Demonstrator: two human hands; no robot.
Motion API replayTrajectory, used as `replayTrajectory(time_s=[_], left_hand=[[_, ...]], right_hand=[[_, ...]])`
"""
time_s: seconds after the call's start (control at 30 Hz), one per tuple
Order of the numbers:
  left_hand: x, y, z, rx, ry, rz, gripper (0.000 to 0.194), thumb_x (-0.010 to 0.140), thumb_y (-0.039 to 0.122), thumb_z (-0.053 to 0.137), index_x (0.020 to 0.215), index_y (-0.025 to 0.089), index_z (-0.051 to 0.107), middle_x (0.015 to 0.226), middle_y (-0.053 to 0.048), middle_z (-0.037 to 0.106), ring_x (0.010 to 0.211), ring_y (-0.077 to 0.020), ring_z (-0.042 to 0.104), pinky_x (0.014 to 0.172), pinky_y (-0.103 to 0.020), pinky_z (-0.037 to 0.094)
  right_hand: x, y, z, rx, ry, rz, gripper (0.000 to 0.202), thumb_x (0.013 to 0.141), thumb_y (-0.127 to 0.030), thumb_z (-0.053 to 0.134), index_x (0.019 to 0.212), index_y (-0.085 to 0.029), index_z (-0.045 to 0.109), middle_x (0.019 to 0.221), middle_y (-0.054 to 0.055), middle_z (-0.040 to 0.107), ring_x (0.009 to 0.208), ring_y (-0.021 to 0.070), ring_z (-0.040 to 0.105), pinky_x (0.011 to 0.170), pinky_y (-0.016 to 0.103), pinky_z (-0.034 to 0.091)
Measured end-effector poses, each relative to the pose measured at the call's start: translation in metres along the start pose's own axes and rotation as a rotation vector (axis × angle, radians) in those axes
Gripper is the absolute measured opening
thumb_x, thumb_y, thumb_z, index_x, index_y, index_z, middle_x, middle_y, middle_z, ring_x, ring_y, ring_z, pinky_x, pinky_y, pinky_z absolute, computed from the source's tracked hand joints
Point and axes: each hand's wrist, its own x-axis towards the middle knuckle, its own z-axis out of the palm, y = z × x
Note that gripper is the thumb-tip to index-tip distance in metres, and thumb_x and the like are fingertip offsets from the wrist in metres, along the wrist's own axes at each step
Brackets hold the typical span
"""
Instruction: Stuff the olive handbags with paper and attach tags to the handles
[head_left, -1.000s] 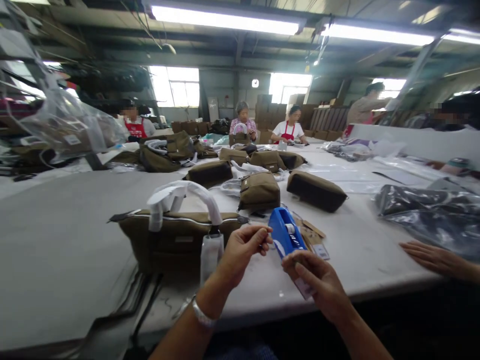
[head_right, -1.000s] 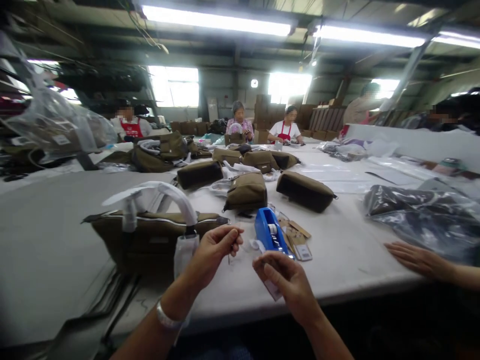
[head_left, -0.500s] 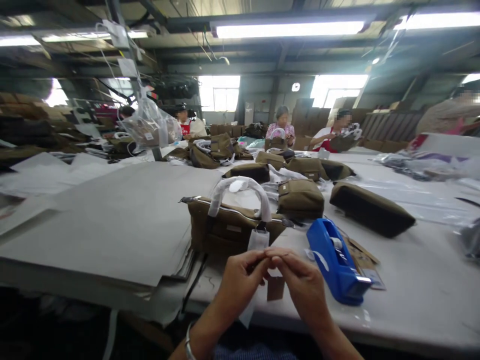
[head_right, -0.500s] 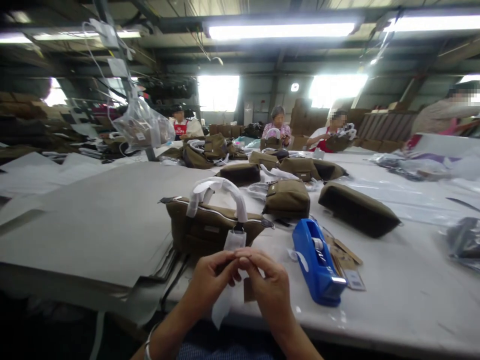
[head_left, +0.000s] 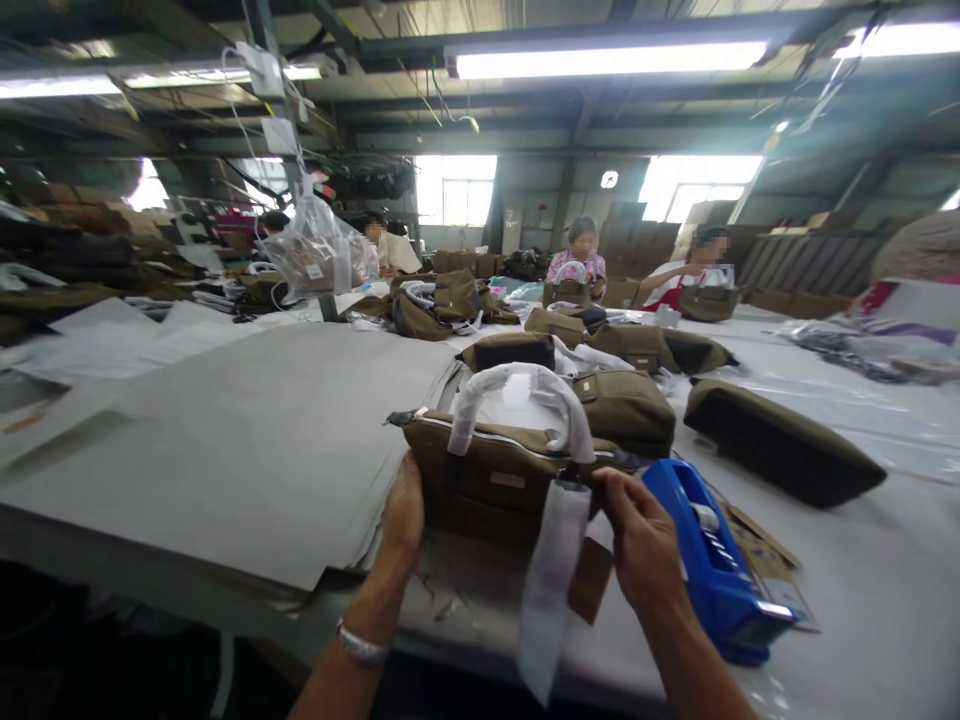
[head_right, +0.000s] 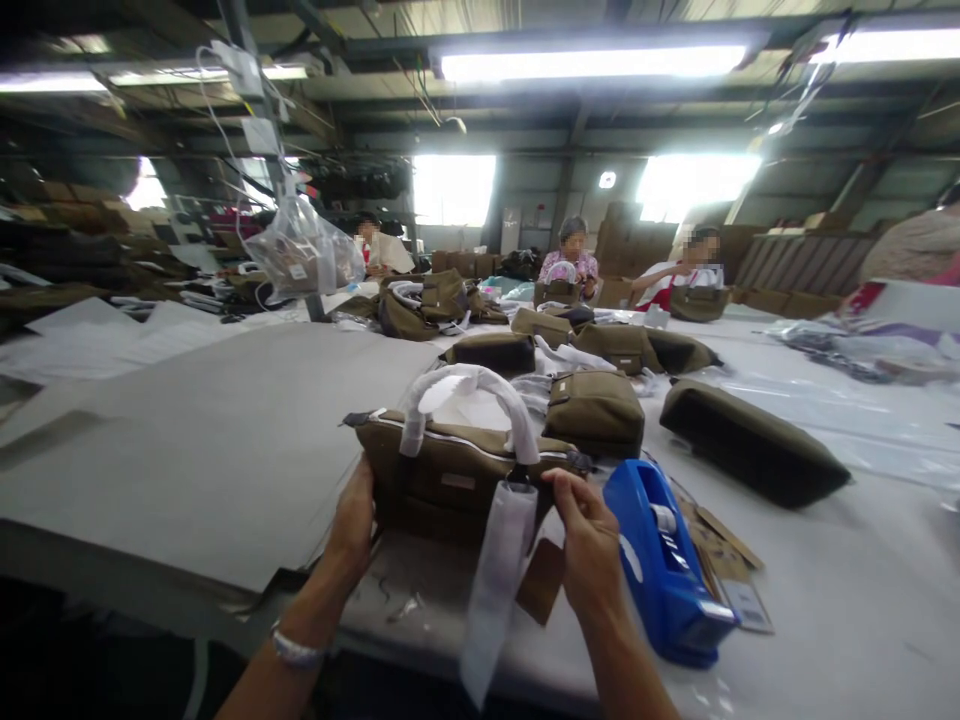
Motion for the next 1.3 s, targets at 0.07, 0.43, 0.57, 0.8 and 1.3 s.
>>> replayTrajectory(time_s=[0.07,0.43,0.57,0.8,1.3], left_hand=[[-0.018,-0.002,0.012,-0.067,-0.118,-0.101,0.053,0.103,0.057,0.037,0.131,0.021,0.065,0.134,-0.01,0.068,0.131,-0.0273,0.06,0.109,-0.046,0.049],[-0.049,0.043,0.033,0.054,0.181,0.398,0.025,0.095,0.025,0.063,0.12,0.026,0.063,0.123,-0.007,0.067,0.115,-0.0229,0.065,0.098,-0.037,0.055],[-0.025,0.079,0.04,0.269,-0.171,0.423,0.027,0.099,0.021,0.049,0.118,0.023,0.068,0.116,-0.008,0.075,0.111,-0.0241,0.07,0.098,-0.035,0.054],[0.006,0.091,0.04,0.256,-0.526,0.182,0.031,0.096,0.03,0.048,0.112,0.021,0.073,0.078,-0.002,0.072,0.061,-0.0174,0.065,0.06,-0.027,0.051],[0.014,0.088,0.033,0.173,-0.493,0.239,0.023,0.089,0.03,0.062,0.098,0.021,0.082,0.075,-0.002,0.074,0.054,-0.0132,0.063,0.055,-0.022,0.051]], right_hand=[[0.009,-0.019,-0.013,-0.153,0.063,-0.078,0.035,0.079,-0.057,0.076,0.093,-0.026,0.081,0.105,0.004,0.076,0.109,0.0277,0.066,0.101,0.042,0.049],[-0.015,-0.047,-0.031,-0.37,0.323,-0.486,0.016,0.093,-0.036,0.069,0.1,-0.026,0.08,0.139,0.004,0.063,0.123,0.0261,0.061,0.106,0.041,0.049],[-0.034,-0.061,-0.005,-0.493,-0.164,-0.432,0.024,0.096,-0.034,0.063,0.115,-0.027,0.076,0.082,0.001,0.075,0.057,0.0141,0.062,0.058,0.028,0.055],[-0.008,-0.055,0.035,-0.686,-0.367,-0.206,0.01,0.092,-0.032,0.062,0.095,-0.024,0.068,0.072,-0.002,0.077,0.057,0.0175,0.069,0.06,0.028,0.047],[-0.003,-0.065,0.041,-0.84,-0.614,-0.422,0.029,0.09,-0.015,0.063,0.115,-0.025,0.074,0.103,0.004,0.08,0.096,0.0256,0.074,0.087,0.035,0.053]])
